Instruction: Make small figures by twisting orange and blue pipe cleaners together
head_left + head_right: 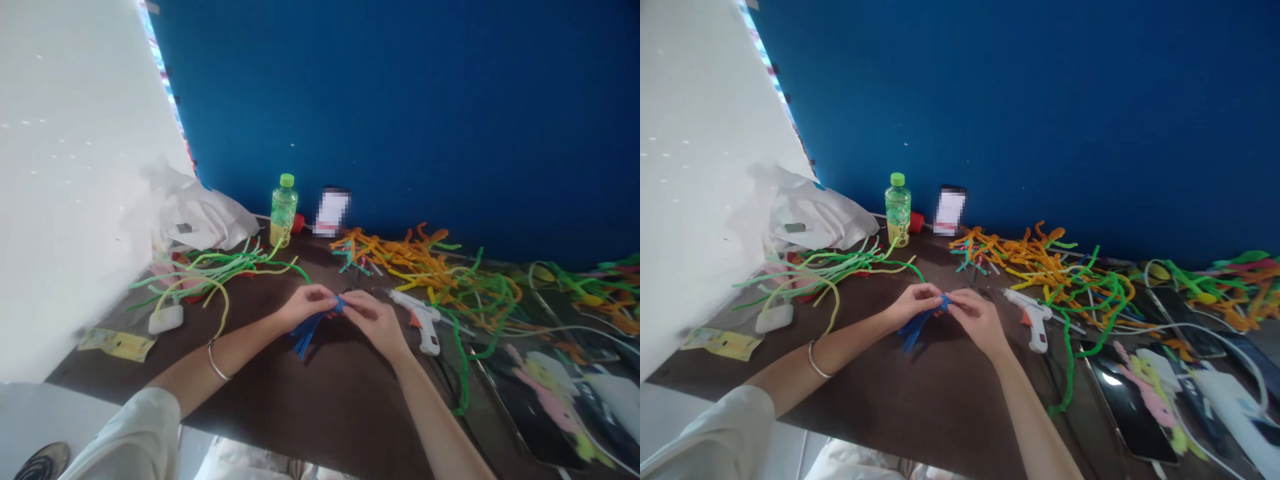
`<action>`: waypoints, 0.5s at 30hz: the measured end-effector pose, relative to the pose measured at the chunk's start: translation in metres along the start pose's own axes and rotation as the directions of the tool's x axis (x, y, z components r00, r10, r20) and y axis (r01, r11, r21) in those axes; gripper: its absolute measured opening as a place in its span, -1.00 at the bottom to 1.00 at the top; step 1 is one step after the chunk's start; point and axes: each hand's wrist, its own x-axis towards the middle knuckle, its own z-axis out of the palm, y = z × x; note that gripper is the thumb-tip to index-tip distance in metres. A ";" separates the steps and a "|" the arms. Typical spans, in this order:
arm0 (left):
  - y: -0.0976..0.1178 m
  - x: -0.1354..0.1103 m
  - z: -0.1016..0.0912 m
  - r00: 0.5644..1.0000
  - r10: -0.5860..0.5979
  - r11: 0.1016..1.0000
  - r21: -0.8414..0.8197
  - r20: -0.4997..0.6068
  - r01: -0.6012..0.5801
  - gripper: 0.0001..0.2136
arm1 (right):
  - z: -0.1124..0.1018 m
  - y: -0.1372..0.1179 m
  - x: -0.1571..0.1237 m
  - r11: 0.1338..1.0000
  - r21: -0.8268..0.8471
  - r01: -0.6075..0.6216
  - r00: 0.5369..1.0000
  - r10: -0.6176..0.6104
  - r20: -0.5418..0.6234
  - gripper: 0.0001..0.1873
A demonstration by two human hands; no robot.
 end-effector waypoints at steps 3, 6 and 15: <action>-0.001 0.000 0.000 1.000 -0.008 1.000 -0.001 0.001 0.008 -0.68 | 0.002 0.000 -0.001 1.000 0.003 0.018 1.000 -0.018 0.020 -0.82; -0.002 0.001 0.000 1.000 -0.012 1.000 0.012 -0.012 0.012 -0.69 | 0.003 0.003 -0.001 0.999 -0.004 0.035 0.999 -0.035 -0.015 -0.85; -0.003 0.000 -0.001 0.999 -0.012 1.000 -0.005 -0.035 0.012 -0.73 | 0.007 0.010 -0.003 0.998 0.020 0.057 0.994 -0.055 -0.095 -0.86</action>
